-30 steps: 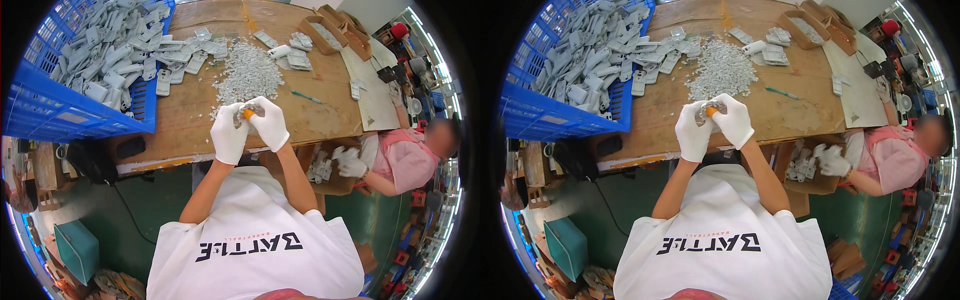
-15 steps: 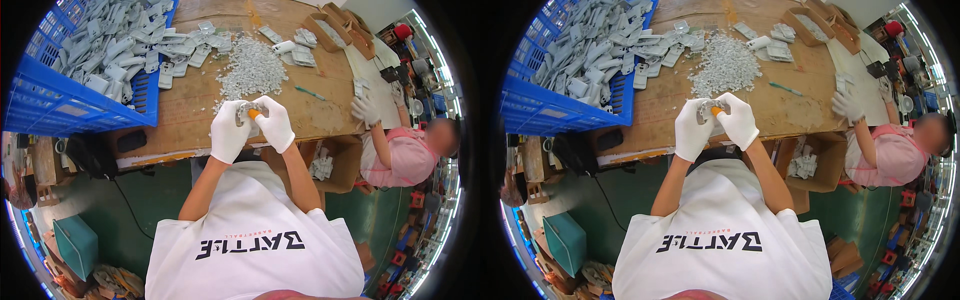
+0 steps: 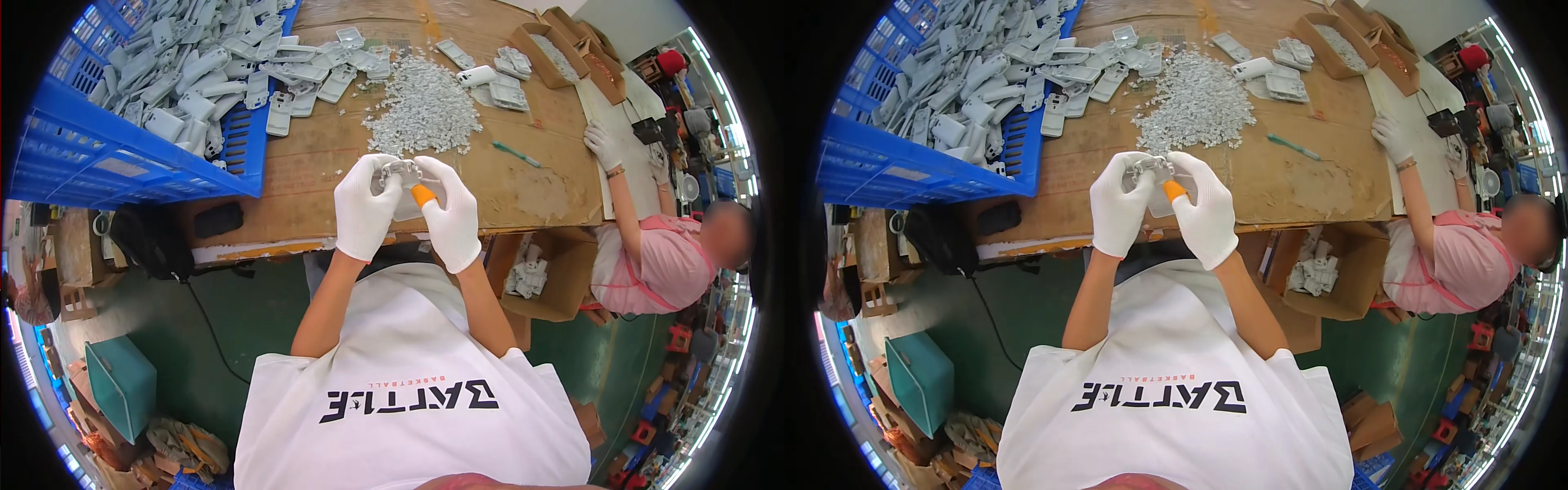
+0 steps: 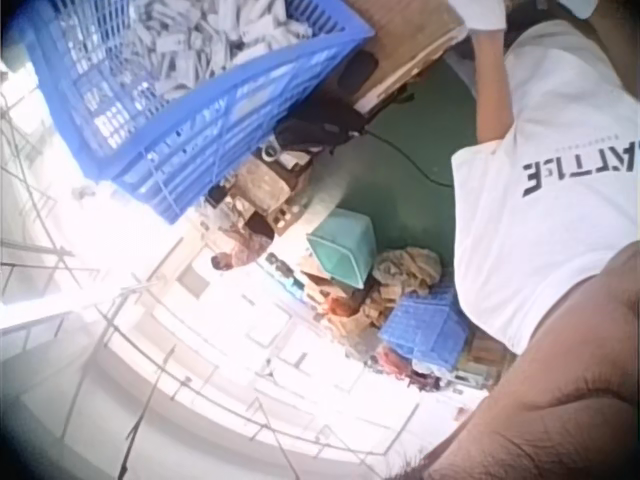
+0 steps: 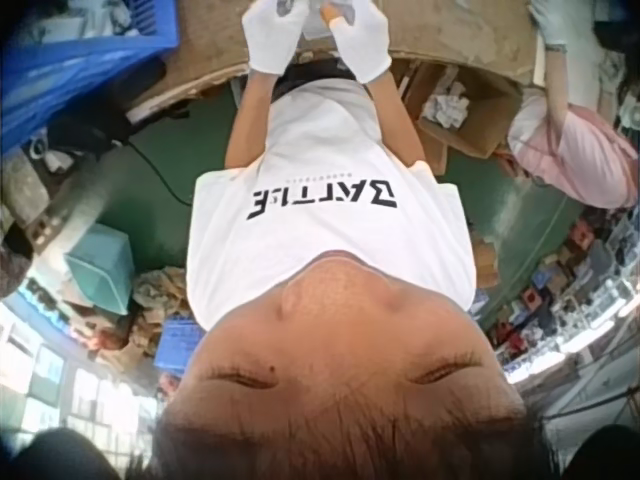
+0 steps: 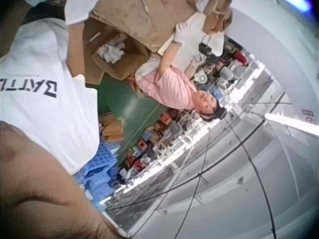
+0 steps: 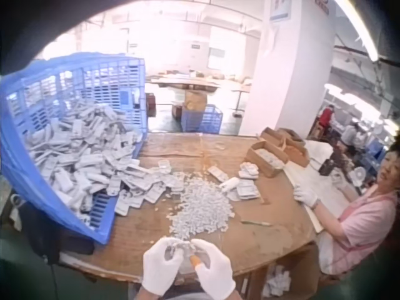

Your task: The person assembles small white plastic electronic components by hand, inserting pins into plastic shells.

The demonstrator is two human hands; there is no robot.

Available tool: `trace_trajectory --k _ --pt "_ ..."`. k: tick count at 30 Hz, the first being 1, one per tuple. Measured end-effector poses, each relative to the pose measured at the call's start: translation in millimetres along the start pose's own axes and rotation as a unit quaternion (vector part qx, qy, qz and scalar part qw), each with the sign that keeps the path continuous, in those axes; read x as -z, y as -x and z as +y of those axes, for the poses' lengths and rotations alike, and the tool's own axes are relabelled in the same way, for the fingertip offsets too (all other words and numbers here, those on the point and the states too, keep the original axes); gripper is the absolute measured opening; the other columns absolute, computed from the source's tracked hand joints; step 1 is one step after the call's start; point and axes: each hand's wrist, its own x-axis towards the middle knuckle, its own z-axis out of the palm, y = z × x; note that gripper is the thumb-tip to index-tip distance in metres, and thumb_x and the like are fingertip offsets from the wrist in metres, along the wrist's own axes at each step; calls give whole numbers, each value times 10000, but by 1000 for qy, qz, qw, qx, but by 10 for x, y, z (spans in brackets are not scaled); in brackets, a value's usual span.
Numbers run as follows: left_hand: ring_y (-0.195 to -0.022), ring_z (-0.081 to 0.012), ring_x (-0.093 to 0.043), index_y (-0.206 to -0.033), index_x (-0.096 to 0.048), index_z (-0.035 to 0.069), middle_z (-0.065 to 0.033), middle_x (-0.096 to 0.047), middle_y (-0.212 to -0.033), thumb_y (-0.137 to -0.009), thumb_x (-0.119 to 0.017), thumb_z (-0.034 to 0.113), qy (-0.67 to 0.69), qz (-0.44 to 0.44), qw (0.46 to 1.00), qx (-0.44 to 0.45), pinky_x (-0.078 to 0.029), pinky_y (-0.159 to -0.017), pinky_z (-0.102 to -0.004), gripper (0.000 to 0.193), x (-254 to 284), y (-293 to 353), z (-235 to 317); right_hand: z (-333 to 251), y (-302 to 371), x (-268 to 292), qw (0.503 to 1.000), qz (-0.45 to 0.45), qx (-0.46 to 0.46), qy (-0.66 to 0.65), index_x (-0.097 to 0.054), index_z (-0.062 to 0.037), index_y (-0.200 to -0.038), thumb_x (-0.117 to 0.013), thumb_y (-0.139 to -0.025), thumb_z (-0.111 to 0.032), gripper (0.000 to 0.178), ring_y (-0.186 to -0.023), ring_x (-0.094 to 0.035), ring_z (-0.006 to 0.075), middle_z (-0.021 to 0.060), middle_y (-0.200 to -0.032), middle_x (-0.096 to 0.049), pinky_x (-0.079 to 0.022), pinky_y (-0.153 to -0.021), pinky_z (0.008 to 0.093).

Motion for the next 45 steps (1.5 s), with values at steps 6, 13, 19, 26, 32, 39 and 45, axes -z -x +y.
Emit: trace_trajectory --k 6,13,19,26,32,39,45 --pt "-811 -70 -636 -1006 -664 -6 -55 -706 -879 -926 -641 46 70 -18 996 59 -520 -733 -251 98 42 47 77 -31 177 3 996 -4 64 58 -577 -31 -1286 -642 -792 105 517 -1133 -640 284 136 -1281 -589 -544 -914 357" --pt "-891 -75 -640 -1035 -651 -16 -34 -701 -962 -936 -640 29 165 -15 981 99 -520 -794 -239 110 54 103 122 28 381 -149 921 29 202 330 -550 -93 -1338 -771 -721 -23 659 -1133 -620 323 156 -1392 -512 -549 -891 385" --pt "-1032 -126 -670 -1226 -622 -26 -84 -711 -1099 -911 -593 -37 125 -42 988 76 -546 -903 -277 317 47 287 245 61 393 -138 903 60 196 377 -593 -103 -1325 -763 -679 -3 676 -1155 -604 329 160 -1418 -492 -554 -881 392" --pt "-985 -135 -715 -1252 -632 28 -109 -742 -1071 -888 -627 -16 20 -8 999 49 -567 -842 -280 367 71 362 364 9 407 -137 903 61 210 370 -682 -152 -1254 -755 -658 18 624 -1127 -637 298 145 -1426 -490 -576 -840 358" --pt "-933 -155 -734 -1245 -644 48 -115 -747 -1046 -875 -654 20 -3 -15 999 28 -569 -796 -283 371 120 408 380 5 417 -114 917 52 210 335 -699 -153 -1237 -744 -655 45 617 -1105 -654 286 133 -1412 -502 -583 -837 342" --pt "-801 -235 -739 -1249 -630 65 -140 -728 -931 -861 -662 18 3 14 999 -31 -577 -698 -315 391 113 524 301 -63 499 -119 935 37 200 291 -685 -133 -1252 -736 -663 51 620 -1101 -652 296 132 -1385 -520 -579 -851 357" --pt "-783 -239 -735 -1247 -633 60 -152 -721 -912 -864 -649 28 -18 11 1000 -9 -574 -680 -316 384 77 593 315 -56 545 -116 954 18 176 241 -669 -100 -1246 -730 -715 68 560 -1081 -653 306 134 -1386 -512 -574 -851 373"
